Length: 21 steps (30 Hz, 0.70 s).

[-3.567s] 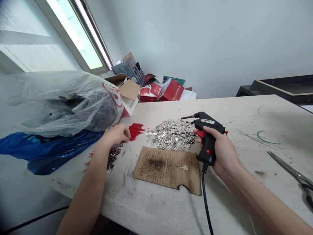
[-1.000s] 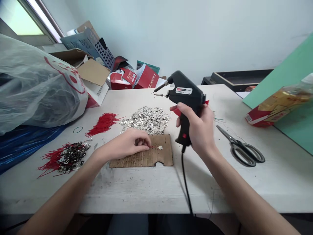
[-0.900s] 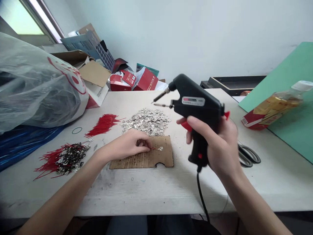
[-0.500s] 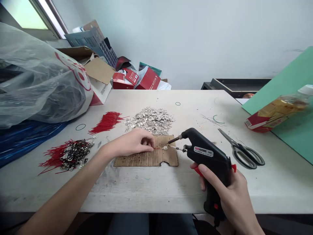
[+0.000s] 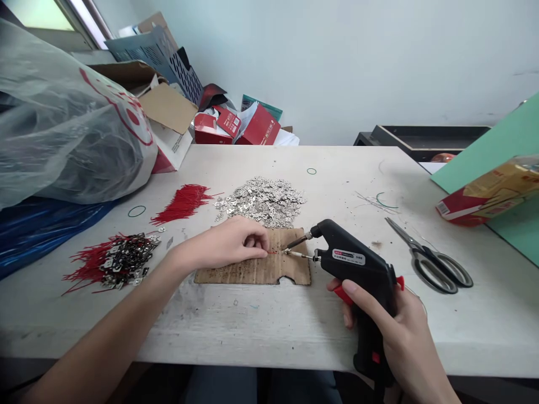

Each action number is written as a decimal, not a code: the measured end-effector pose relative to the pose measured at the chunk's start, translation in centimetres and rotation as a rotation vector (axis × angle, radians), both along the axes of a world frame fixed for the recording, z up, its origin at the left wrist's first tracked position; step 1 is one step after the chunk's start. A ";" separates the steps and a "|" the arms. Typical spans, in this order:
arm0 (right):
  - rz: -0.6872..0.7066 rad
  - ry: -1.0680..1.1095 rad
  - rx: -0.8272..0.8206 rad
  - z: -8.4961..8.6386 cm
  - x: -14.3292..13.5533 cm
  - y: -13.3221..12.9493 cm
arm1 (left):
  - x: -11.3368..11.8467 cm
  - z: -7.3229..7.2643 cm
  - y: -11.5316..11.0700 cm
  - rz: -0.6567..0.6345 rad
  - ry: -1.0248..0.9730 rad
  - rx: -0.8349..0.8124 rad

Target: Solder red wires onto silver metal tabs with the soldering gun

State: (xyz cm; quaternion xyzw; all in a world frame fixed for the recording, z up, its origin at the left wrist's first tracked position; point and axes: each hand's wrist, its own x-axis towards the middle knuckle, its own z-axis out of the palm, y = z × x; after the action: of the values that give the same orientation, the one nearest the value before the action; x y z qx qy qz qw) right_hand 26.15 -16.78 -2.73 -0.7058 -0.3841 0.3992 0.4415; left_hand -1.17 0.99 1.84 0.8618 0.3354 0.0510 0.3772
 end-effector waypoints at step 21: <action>-0.041 0.044 0.002 0.2 -0.5 -0.1 | 0.1 -0.4 -0.1 0.013 -0.031 0.087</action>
State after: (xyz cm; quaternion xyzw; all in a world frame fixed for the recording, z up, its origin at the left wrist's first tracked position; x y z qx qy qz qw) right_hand 25.70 -16.86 -2.54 -0.7043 -0.3601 0.4051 0.4585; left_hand -1.08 0.92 1.44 0.8742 0.3326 0.0813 0.3444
